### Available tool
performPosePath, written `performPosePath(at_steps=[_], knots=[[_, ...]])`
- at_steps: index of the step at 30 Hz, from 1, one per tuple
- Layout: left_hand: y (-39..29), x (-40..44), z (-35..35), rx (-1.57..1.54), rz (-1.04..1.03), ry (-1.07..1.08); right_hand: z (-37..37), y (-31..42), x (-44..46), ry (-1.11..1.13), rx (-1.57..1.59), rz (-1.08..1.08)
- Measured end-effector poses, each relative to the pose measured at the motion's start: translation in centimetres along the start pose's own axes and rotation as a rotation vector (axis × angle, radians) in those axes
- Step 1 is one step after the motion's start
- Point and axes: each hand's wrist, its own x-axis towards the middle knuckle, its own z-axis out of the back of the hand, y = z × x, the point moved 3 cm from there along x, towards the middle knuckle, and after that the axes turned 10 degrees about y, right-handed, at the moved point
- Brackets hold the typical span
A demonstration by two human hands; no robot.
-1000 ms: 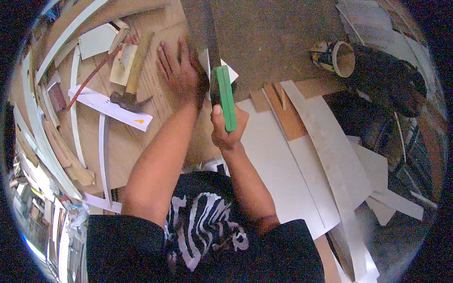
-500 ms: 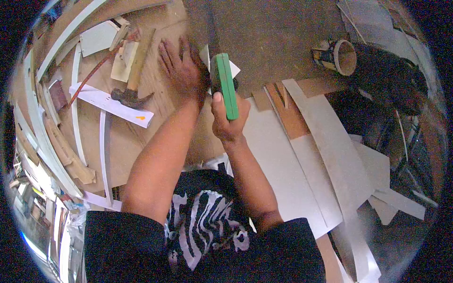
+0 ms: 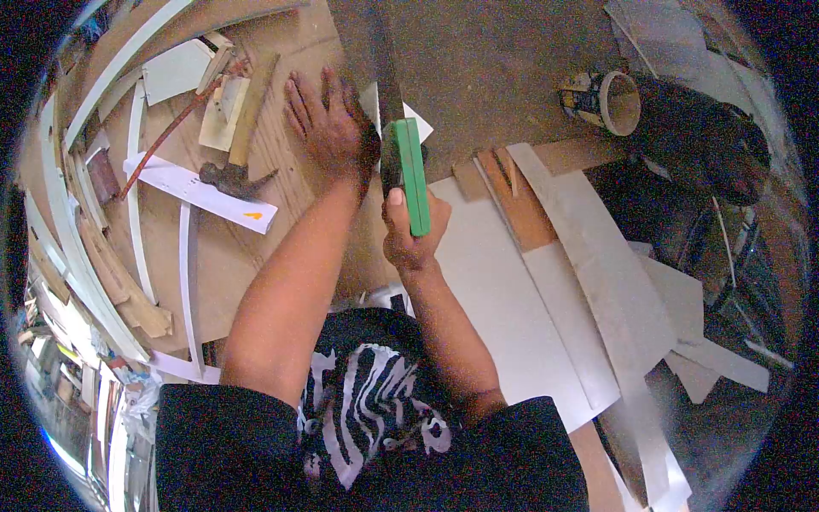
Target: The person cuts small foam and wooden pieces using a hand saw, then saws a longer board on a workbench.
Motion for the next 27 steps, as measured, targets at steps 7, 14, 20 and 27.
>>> performPosePath(at_steps=[7, 14, 20, 27], knots=[[-0.4, 0.4, 0.7, 0.219, -0.119, -0.067, 0.0, -0.3, 1.0, -0.024, 0.191, -0.008], [-1.6, 0.4, 0.6, 0.189, -0.29, 0.233, 1.3, -2.2, 1.3, -0.008, 0.237, -0.06], [-0.9, -1.0, 0.6, 0.155, -0.144, 0.106, 1.4, -1.8, 1.7, 0.063, 0.237, 0.006], [-0.4, 0.1, 1.2, 0.223, -0.202, 0.044, 3.9, -3.0, 1.7, 0.103, 0.158, 0.056]])
